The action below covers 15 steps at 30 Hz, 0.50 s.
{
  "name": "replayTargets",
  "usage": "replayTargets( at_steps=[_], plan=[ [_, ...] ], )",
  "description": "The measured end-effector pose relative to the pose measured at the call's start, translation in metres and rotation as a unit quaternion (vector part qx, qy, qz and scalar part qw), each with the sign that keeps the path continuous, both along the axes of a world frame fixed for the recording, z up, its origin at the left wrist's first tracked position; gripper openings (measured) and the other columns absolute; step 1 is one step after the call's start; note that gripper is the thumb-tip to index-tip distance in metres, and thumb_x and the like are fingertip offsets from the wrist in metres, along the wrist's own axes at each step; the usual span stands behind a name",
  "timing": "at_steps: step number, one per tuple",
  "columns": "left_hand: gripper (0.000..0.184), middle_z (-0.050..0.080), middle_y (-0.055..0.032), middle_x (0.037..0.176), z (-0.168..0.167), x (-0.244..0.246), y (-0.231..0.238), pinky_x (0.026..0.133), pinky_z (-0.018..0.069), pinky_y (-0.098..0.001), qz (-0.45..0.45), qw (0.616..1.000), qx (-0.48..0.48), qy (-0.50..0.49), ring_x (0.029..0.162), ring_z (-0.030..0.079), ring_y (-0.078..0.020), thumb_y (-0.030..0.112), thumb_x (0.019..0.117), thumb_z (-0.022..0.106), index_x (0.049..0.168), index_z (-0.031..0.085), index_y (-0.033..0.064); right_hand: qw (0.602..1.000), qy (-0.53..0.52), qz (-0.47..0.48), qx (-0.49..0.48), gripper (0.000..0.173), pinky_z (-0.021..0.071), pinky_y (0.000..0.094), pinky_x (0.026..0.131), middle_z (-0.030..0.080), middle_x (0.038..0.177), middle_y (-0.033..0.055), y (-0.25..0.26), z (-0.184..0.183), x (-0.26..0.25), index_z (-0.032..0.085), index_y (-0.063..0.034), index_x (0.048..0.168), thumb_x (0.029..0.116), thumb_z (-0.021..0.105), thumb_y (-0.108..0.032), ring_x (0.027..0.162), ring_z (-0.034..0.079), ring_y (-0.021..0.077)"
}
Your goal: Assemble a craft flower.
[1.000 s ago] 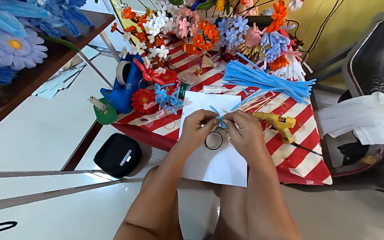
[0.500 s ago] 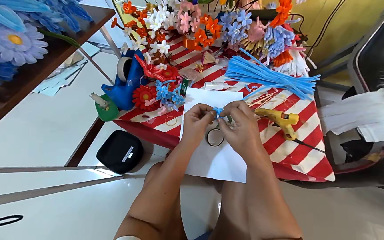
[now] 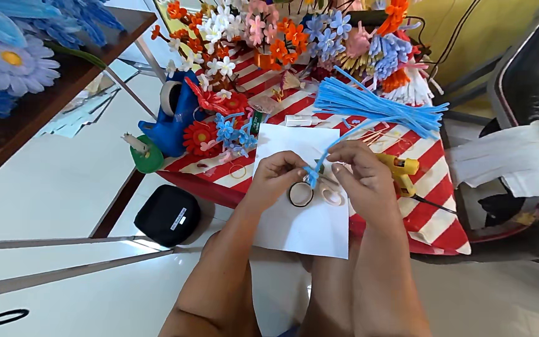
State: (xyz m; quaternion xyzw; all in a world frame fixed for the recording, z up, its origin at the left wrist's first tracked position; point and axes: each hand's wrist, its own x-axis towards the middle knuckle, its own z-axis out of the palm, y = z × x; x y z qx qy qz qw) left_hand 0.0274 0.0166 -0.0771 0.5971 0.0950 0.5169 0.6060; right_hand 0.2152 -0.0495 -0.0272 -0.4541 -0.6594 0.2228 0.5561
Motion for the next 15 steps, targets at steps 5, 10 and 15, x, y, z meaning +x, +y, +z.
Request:
replayTargets(
  at_steps=[5, 10, 15],
  plan=[
    [0.011, 0.072, 0.0103, 0.103, -0.0001, -0.0052, 0.0046, 0.088, 0.0527, -0.0199, -0.181, 0.981, 0.055, -0.045, 0.098, 0.064, 0.0011, 0.015, 0.0989, 0.067, 0.105, 0.075, 0.0192, 0.996, -0.040, 0.070, -0.035, 0.021, 0.0538, 0.0193, 0.091, 0.065, 0.119, 0.0036, -0.0076, 0.0048, 0.0026, 0.073, -0.0045, 0.097, 0.1001, 0.054, -0.014, 0.109, 0.061, 0.0028],
    [0.010, 0.072, 0.0085, 0.100, -0.0009, -0.0087, 0.0083, 0.086, 0.0512, -0.0221, -0.274, 0.955, 0.074, -0.081, 0.097, 0.064, -0.0016, 0.019, 0.0991, 0.066, 0.102, 0.075, 0.0194, 0.955, 0.117, 0.255, -0.097, 0.024, 0.0570, 0.0225, 0.087, 0.074, 0.096, -0.0061, -0.0091, 0.0046, 0.0099, 0.073, -0.0104, 0.104, 0.1070, 0.051, -0.022, 0.093, 0.068, 0.0018],
    [0.011, 0.072, 0.0082, 0.095, -0.0039, -0.0044, 0.0043, 0.080, 0.0496, -0.0207, -0.332, 0.929, 0.040, -0.159, 0.090, 0.064, -0.0016, 0.022, 0.0989, 0.066, 0.100, 0.077, 0.0209, 0.916, 0.218, 0.328, -0.070, 0.018, 0.0585, 0.0257, 0.085, 0.075, 0.096, -0.0045, -0.0039, 0.0002, 0.0043, 0.075, -0.0148, 0.107, 0.1031, 0.061, -0.026, 0.089, 0.070, 0.0051]
  ],
)
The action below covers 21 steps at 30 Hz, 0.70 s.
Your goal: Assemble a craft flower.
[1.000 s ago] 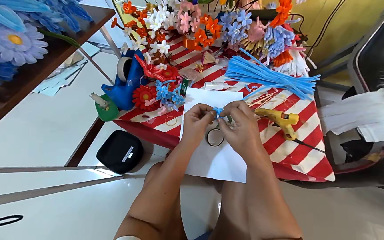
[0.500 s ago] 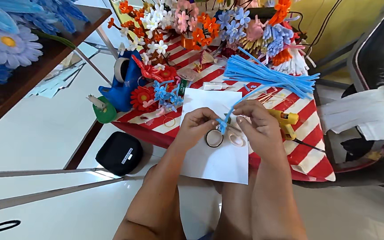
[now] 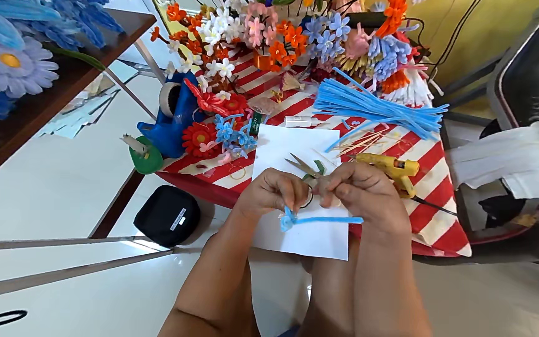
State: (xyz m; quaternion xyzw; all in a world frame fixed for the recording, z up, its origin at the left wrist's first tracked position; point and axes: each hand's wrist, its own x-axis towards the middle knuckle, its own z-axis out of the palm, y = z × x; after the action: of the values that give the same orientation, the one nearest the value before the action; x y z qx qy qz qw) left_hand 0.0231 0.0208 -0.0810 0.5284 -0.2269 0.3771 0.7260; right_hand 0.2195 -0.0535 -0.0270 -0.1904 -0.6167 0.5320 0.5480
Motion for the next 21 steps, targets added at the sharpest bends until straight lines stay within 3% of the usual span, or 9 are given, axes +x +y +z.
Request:
replayTargets(
  at_steps=[3, 6, 11, 17, 21],
  plan=[
    [0.013, 0.073, 0.0094, 0.097, 0.003, 0.000, -0.003, 0.083, 0.0510, -0.0194, -0.017, 1.000, -0.024, -0.006, 0.093, 0.066, -0.0002, 0.022, 0.0997, 0.065, 0.101, 0.078, 0.0218, 0.992, -0.084, -0.053, 0.080, 0.009, 0.0534, 0.0191, 0.090, 0.068, 0.103, -0.0064, -0.003, 0.001, -0.016, 0.074, -0.0144, 0.105, 0.0979, 0.069, -0.016, 0.100, 0.062, 0.0000],
    [0.013, 0.073, 0.0102, 0.093, 0.005, 0.003, -0.007, 0.081, 0.0497, -0.0174, -0.039, 0.995, -0.088, -0.027, 0.089, 0.065, 0.0010, 0.022, 0.0982, 0.066, 0.098, 0.079, 0.0228, 0.979, -0.113, -0.125, 0.115, 0.007, 0.0524, 0.0157, 0.088, 0.063, 0.098, -0.0037, -0.009, 0.004, -0.029, 0.073, -0.0103, 0.100, 0.0932, 0.074, -0.011, 0.096, 0.059, -0.0020],
    [0.019, 0.073, 0.0047, 0.086, -0.006, 0.013, -0.016, 0.080, 0.0532, -0.0200, -0.131, 0.958, -0.244, -0.077, 0.083, 0.068, -0.0052, 0.022, 0.0990, 0.063, 0.093, 0.080, 0.0156, 0.959, -0.139, -0.209, 0.131, 0.009, 0.0518, 0.0150, 0.086, 0.061, 0.095, -0.0009, -0.013, 0.006, -0.040, 0.073, -0.0066, 0.099, 0.0904, 0.073, -0.008, 0.093, 0.058, -0.0001],
    [0.013, 0.073, 0.0079, 0.092, 0.008, 0.000, -0.007, 0.077, 0.0500, -0.0179, -0.086, 0.995, -0.048, -0.027, 0.086, 0.066, -0.0004, 0.022, 0.0992, 0.065, 0.099, 0.078, 0.0209, 0.970, -0.159, -0.117, 0.138, 0.005, 0.0518, 0.0157, 0.087, 0.063, 0.096, 0.0004, -0.016, 0.011, -0.020, 0.071, -0.0060, 0.099, 0.0965, 0.068, -0.009, 0.095, 0.060, -0.0004],
    [0.014, 0.072, 0.0073, 0.089, 0.009, -0.003, -0.006, 0.075, 0.0490, -0.0176, -0.077, 0.996, -0.020, -0.032, 0.083, 0.064, 0.0001, 0.022, 0.1004, 0.064, 0.096, 0.077, 0.0185, 0.973, -0.165, -0.069, 0.147, 0.011, 0.0495, 0.0141, 0.086, 0.062, 0.095, 0.0002, -0.016, 0.012, -0.017, 0.070, -0.0060, 0.099, 0.0981, 0.068, -0.016, 0.096, 0.058, -0.0011]
  ],
)
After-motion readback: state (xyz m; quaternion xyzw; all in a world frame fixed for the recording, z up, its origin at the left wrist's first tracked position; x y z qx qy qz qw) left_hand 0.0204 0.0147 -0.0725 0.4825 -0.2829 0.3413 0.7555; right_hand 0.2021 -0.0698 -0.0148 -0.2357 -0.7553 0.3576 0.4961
